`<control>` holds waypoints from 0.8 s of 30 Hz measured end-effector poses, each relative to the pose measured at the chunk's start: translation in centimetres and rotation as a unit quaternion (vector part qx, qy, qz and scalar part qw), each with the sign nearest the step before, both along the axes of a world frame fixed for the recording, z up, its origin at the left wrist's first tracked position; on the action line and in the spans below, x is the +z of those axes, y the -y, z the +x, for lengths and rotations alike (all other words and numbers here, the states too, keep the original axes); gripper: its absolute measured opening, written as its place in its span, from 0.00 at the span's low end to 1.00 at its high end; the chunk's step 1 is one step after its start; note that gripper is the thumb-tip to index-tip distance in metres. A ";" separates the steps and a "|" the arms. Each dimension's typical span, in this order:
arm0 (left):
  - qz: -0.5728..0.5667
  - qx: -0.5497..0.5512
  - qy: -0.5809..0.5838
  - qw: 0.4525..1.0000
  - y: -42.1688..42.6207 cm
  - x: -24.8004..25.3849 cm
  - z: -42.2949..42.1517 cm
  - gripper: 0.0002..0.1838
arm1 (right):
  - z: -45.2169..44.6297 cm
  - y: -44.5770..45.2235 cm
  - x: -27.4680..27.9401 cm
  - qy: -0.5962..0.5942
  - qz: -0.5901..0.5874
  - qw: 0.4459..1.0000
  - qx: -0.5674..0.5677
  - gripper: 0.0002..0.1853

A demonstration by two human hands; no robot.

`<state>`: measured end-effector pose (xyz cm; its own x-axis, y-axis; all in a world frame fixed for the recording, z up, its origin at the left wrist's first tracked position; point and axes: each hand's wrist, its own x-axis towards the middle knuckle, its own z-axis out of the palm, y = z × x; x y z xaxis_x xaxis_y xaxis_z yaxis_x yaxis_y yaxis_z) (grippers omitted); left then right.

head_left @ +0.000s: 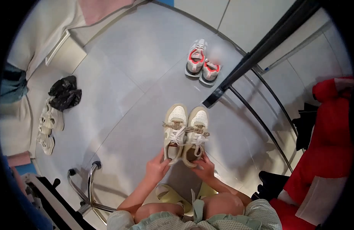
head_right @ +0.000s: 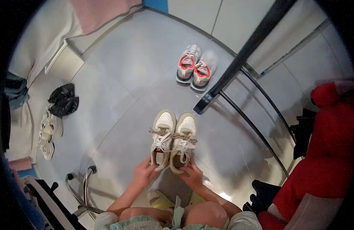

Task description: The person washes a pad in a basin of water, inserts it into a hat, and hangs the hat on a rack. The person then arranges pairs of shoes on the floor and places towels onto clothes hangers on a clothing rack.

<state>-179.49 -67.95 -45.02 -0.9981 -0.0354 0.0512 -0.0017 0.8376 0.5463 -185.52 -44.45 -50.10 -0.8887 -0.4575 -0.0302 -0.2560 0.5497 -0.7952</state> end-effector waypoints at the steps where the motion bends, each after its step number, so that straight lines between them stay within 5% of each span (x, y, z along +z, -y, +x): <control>1: -0.008 -0.012 -0.003 1.000 -0.4 0.5 -0.4 0.15 | -0.3 -0.7 1.1 -0.009 -0.006 1.000 -0.007 0.20; 8: 0.015 -0.108 -0.090 0.990 -4.8 3.6 -6.5 0.17 | -1.5 -5.4 4.2 -0.098 -0.042 0.987 -0.119 0.17; 17: 0.085 -0.234 -0.054 0.967 -11.0 5.2 -17.0 0.11 | -6.1 -10.9 6.9 -0.094 -0.009 0.952 -0.290 0.17; 24: 0.064 -0.251 -0.093 0.961 -13.1 6.6 -23.2 0.14 | -12.1 -12.6 7.1 -0.113 -0.033 0.938 -0.325 0.17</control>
<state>-202.68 -54.81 -38.37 -0.8651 0.4299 0.2584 0.4930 0.6340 0.5958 -197.66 -31.80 -42.99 -0.9612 0.1886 0.2015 -0.0499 0.5993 -0.7989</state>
